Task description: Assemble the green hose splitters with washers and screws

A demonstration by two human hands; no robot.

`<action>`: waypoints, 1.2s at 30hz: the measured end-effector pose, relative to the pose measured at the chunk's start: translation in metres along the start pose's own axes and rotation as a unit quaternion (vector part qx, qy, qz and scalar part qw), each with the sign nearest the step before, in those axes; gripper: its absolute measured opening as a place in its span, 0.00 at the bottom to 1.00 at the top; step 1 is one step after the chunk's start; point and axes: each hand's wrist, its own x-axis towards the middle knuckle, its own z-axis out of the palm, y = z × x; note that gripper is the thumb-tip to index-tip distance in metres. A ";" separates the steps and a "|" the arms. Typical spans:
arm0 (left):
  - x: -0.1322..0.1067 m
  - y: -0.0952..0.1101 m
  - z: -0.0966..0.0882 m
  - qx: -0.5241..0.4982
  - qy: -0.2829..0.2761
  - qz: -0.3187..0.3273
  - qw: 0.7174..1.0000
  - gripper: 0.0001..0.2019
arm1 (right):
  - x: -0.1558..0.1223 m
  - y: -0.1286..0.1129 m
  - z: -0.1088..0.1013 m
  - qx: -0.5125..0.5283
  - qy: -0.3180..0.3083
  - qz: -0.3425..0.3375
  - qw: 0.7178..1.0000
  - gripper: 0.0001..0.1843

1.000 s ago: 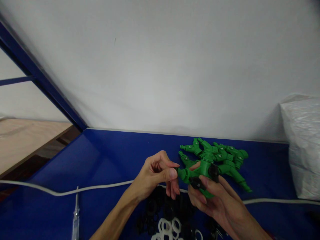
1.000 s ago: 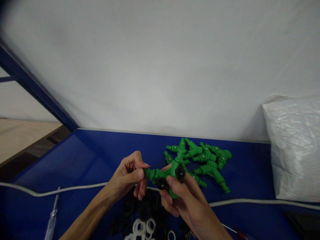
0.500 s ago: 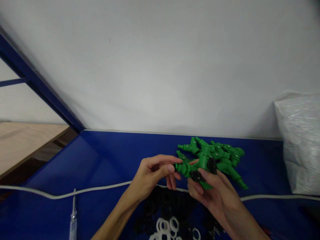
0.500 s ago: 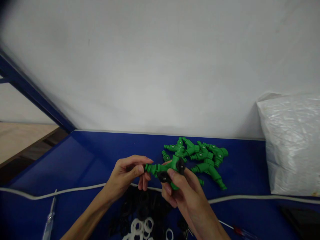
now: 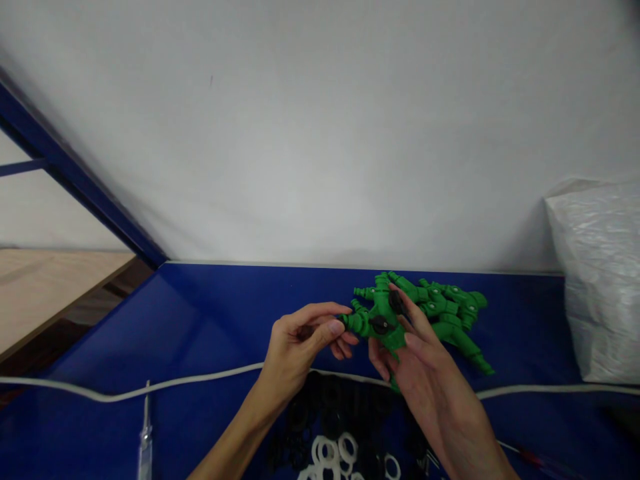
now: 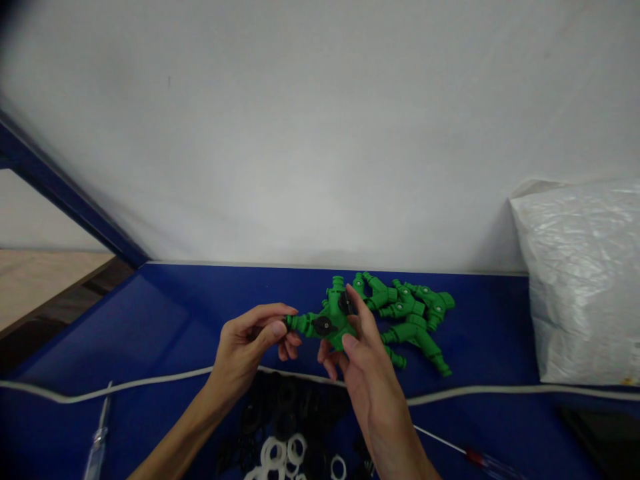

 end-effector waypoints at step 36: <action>-0.010 0.001 -0.002 0.059 -0.066 0.104 0.991 0.08 | -0.007 0.007 -0.011 -0.456 0.055 -0.356 0.814 0.40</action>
